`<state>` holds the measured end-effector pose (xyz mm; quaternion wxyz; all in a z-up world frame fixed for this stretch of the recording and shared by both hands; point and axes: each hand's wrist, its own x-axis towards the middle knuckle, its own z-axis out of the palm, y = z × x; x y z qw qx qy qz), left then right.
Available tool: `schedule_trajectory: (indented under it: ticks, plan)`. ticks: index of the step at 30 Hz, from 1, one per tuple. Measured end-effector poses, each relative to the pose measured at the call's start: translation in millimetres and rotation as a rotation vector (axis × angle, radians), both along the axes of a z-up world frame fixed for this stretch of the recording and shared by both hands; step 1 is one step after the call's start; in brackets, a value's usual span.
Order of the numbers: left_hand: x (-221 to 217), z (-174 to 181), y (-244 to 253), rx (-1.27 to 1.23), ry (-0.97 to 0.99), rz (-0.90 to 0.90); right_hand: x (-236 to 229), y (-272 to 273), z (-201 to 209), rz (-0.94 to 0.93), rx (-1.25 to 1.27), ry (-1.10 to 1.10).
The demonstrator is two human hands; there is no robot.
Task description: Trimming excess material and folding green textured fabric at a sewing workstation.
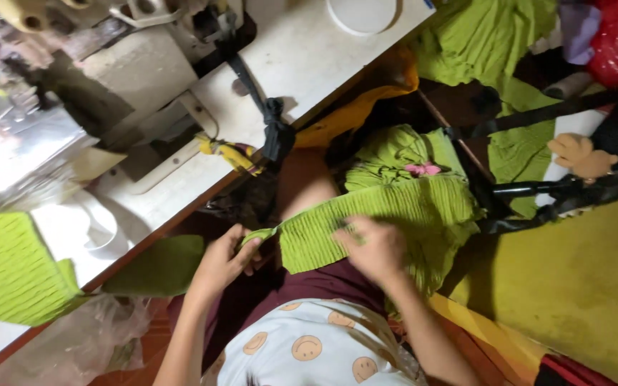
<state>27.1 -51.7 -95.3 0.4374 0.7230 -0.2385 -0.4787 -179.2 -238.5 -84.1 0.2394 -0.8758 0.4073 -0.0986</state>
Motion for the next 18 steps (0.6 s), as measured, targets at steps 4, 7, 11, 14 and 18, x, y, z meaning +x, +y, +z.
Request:
schedule_trajectory:
  ticks: [4, 7, 11, 14, 18]
  plan:
    - [-3.0, -1.1, 4.8, -0.037, -0.042, -0.022, 26.8, 37.4, -22.6, 0.322, -0.172, -0.044]
    - [-5.7, 4.6, 6.4, -0.064, -0.060, -0.021, 41.1, 40.9, -22.2, 0.402, -0.230, -0.005]
    - [-3.2, 6.1, 8.3, -0.090, 0.020, 0.000, 40.2, 37.7, -22.7, 0.377, -0.055, -0.039]
    - [-10.7, 2.9, 9.0, -0.210, 0.254, 0.072, 35.5, 35.1, -15.9, 0.291, 0.324, -0.304]
    - [-34.7, -10.1, 5.8, -0.390, 0.777, 0.097, 33.8, 37.6, 15.2, 0.343, 0.826, -0.710]
